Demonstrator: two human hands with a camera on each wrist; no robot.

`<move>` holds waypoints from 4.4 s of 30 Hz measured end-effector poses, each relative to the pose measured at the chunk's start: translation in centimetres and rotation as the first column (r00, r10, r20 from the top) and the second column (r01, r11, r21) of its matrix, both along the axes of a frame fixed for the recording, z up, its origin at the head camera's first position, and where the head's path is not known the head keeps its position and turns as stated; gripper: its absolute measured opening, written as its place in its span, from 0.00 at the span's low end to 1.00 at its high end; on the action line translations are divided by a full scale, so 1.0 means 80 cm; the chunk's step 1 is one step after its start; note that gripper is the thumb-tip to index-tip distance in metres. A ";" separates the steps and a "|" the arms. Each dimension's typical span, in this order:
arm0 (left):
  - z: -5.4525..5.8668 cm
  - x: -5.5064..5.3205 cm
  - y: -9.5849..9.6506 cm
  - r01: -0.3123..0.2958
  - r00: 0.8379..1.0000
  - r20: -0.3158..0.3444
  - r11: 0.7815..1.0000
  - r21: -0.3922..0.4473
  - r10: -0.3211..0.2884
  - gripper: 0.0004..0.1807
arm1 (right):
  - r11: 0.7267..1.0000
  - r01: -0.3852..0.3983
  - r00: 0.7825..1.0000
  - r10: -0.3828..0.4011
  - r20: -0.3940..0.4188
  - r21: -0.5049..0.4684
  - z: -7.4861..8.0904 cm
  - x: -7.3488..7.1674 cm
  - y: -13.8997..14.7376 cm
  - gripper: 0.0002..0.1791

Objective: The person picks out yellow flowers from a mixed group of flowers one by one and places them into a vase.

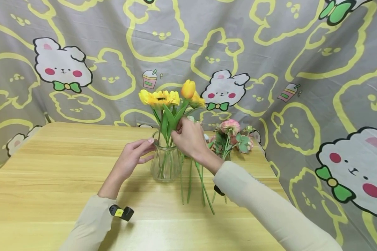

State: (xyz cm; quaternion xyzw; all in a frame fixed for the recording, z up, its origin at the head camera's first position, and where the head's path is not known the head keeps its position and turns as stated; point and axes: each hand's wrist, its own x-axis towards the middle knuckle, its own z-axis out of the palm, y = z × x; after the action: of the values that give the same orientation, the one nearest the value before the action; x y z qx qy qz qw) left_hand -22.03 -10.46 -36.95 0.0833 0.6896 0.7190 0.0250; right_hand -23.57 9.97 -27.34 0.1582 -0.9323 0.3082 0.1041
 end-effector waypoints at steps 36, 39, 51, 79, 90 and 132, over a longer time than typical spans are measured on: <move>-0.004 -0.001 0.001 0.007 1.000 0.000 1.000 0.007 -0.007 0.32 | 0.938 0.107 0.982 -0.048 0.182 -0.329 -0.031 0.014 0.026 0.18; -0.003 0.000 0.001 0.003 1.000 -0.003 1.000 0.006 -0.003 0.32 | 0.912 0.116 0.980 -0.041 0.194 -0.392 -0.038 0.017 0.026 0.21; -0.004 0.000 0.000 0.000 1.000 -0.010 1.000 0.002 0.000 0.32 | 0.919 0.047 0.928 0.105 0.357 -0.392 -0.065 0.033 0.027 0.36; -0.001 0.006 0.008 -0.162 0.987 -0.020 0.967 -0.196 0.162 0.33 | 0.933 0.059 0.945 0.063 0.321 -0.355 -0.087 0.035 0.014 0.39; -0.006 0.005 0.014 -0.100 0.995 -0.011 0.973 -0.208 0.100 0.23 | 0.897 0.108 0.943 0.044 0.329 -0.428 -0.100 0.024 0.012 0.43; -0.012 0.003 0.014 -0.004 0.998 0.064 0.954 -0.301 0.024 0.26 | 0.967 0.023 0.877 0.101 0.469 -0.252 -0.100 0.004 0.010 0.39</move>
State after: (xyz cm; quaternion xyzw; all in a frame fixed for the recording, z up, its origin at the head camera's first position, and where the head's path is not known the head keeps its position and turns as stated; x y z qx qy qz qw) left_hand -21.77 -9.38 -37.92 0.0495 0.7901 0.6084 0.0553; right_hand -23.21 10.75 -35.33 0.0816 -0.8792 0.4548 -0.1163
